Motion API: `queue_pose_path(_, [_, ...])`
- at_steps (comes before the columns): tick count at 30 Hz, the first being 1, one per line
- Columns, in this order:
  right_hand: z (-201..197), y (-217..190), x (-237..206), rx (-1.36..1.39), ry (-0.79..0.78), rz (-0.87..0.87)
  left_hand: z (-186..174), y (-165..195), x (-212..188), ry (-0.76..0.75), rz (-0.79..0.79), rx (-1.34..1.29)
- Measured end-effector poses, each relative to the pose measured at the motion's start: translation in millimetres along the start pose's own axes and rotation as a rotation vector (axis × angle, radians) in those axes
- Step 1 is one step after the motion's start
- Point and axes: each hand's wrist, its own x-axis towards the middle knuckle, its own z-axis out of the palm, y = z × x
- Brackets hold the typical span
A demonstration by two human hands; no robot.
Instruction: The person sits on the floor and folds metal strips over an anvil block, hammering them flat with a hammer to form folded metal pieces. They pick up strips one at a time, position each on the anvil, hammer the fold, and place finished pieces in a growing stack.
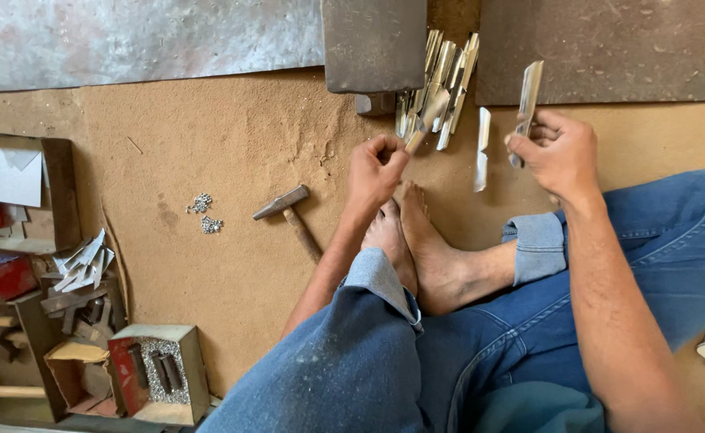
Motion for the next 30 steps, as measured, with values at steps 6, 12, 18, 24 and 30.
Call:
queue_pose_path(6, [10.9, 8.5, 23.5, 0.196, -0.054, -0.178, 9.5, 8.4, -15.6, 0.132, 0.304, 0.165])
queue_pose_path(12, [15.6, 31.7, 25.9, 0.248, -0.131, 0.026, -28.3, -31.0, -59.4, 0.435, 0.158, 0.162])
queue_pose_path(18, [53.8, 29.3, 56.9, 0.016, -0.244, -0.178, -147.1, -121.1, -100.5, 0.986, -0.089, 0.335])
queue_pose_path(24, [102.5, -36.8, 86.4, -0.667, -0.215, -0.894, -212.7, -151.3, -111.1, 1.055, -0.376, 0.5])
queue_pose_path(30, [111.8, -85.3, 61.7, -0.975, 0.026, -1.134, -229.3, -156.9, -85.2, 1.118, -0.22, 0.525])
